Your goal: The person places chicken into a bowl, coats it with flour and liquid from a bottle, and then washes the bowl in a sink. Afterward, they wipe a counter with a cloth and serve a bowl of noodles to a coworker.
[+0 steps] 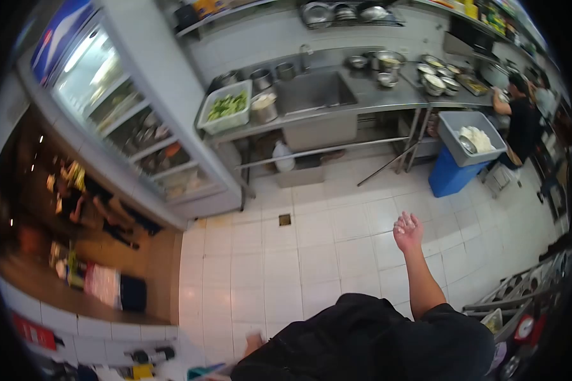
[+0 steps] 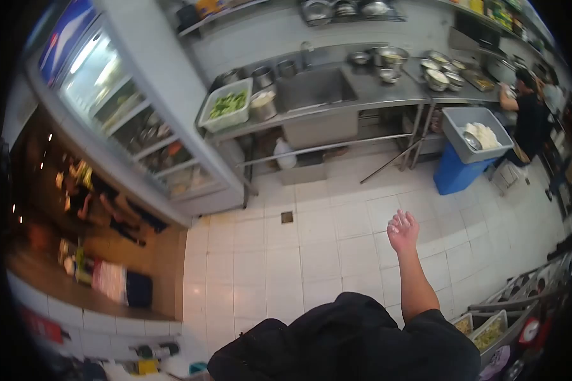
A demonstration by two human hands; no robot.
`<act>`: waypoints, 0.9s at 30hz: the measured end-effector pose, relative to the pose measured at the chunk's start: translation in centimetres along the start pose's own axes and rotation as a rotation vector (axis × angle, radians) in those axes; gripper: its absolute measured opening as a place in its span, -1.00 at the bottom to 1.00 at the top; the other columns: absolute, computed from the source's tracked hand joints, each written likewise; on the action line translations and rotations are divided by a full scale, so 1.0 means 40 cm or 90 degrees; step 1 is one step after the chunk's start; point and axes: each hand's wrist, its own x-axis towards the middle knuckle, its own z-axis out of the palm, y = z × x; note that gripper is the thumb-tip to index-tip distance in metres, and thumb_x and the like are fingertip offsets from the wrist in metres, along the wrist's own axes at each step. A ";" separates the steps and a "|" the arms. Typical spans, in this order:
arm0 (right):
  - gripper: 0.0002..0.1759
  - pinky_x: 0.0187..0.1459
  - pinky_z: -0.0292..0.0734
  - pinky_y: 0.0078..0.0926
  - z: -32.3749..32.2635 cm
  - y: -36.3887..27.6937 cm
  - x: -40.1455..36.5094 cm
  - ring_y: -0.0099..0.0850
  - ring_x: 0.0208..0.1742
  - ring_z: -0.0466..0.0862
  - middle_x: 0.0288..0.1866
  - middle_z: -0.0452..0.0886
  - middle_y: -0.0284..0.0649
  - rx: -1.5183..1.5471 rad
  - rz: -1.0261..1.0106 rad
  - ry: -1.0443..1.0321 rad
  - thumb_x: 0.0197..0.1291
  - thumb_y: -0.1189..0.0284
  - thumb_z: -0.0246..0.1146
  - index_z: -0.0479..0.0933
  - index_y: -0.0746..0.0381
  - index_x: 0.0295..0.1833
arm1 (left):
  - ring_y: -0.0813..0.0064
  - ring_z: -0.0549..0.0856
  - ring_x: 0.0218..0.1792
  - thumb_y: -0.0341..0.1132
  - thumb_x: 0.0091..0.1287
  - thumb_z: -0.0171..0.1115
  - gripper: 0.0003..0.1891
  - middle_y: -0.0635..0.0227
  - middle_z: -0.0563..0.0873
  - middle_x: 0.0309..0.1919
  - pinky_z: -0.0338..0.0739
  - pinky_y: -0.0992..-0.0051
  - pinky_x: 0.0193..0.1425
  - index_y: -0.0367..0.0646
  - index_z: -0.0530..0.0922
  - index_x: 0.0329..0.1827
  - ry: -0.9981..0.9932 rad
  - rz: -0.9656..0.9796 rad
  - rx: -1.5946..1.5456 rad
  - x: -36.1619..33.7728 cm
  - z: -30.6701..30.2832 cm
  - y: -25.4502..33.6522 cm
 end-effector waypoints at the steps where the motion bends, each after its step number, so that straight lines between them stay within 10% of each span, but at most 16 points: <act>1: -0.68 -0.57 0.23 -0.58 -0.025 -0.050 0.026 -0.45 -0.45 0.39 -0.31 0.45 -0.23 0.013 -0.022 0.039 0.35 0.26 0.13 0.38 0.21 0.09 | 0.29 0.69 -0.09 -0.26 0.39 0.21 -0.71 0.20 0.71 -0.11 0.60 0.25 -0.03 -0.26 0.59 0.05 -0.074 -0.027 -0.088 0.001 0.014 0.018; 6: -0.71 -0.57 0.23 -0.58 -0.013 -0.202 0.145 -0.45 -0.46 0.40 -0.33 0.47 -0.23 0.057 -0.079 0.095 0.35 0.26 0.13 0.41 0.22 0.04 | 0.26 0.69 -0.06 -0.23 0.41 0.16 -0.71 0.19 0.71 -0.09 0.57 0.21 0.02 -0.24 0.60 0.04 -0.138 -0.302 -0.547 0.155 -0.200 0.134; 14: -0.74 -0.56 0.24 -0.58 0.058 -0.230 0.402 -0.44 -0.46 0.41 -0.34 0.48 -0.22 0.080 -0.114 0.113 0.34 0.29 0.12 0.43 0.25 -0.01 | 0.20 0.68 -0.01 -0.20 0.45 0.07 -0.70 0.17 0.72 -0.06 0.53 0.15 0.11 -0.21 0.61 0.03 -0.134 -0.287 -0.627 0.514 -0.462 0.189; 20: -0.71 -0.58 0.24 -0.55 0.061 -0.313 0.556 -0.44 -0.50 0.40 -0.38 0.45 -0.23 0.164 -0.223 0.216 0.34 0.29 0.10 0.39 0.23 0.05 | 0.15 0.67 0.02 -0.17 0.48 0.01 -0.68 0.15 0.72 -0.04 0.50 0.11 0.18 -0.19 0.62 0.02 -0.127 -0.126 -0.354 0.911 -0.604 0.086; 23: -0.70 -0.57 0.25 -0.55 0.130 -0.401 0.653 -0.40 -0.47 0.44 -0.38 0.50 -0.17 0.117 -0.312 0.191 0.31 0.27 0.14 0.45 0.27 -0.01 | 0.13 0.67 0.04 -0.15 0.49 -0.02 -0.66 0.14 0.72 -0.03 0.48 0.09 0.21 -0.18 0.63 0.01 0.167 0.145 0.113 1.250 -0.770 0.078; 25: -0.72 -0.57 0.26 -0.55 0.194 -0.433 0.716 -0.41 -0.48 0.43 -0.37 0.50 -0.19 0.142 -0.334 0.128 0.34 0.26 0.14 0.45 0.24 -0.01 | 0.31 0.68 -0.28 -0.18 0.43 0.13 -0.72 0.28 0.72 -0.21 0.56 0.26 -0.13 -0.19 0.63 -0.03 0.012 -0.092 -0.409 1.548 -0.976 0.174; 27: -0.75 -0.58 0.27 -0.55 0.253 -0.424 0.761 -0.42 -0.50 0.43 -0.36 0.51 -0.21 0.160 -0.347 0.107 0.35 0.28 0.11 0.45 0.21 -0.02 | 0.53 0.59 -0.44 -0.36 0.32 0.21 -0.76 0.36 0.63 -0.27 0.43 0.47 -0.49 -0.20 0.59 0.02 0.118 -0.017 -0.862 1.611 -1.323 0.442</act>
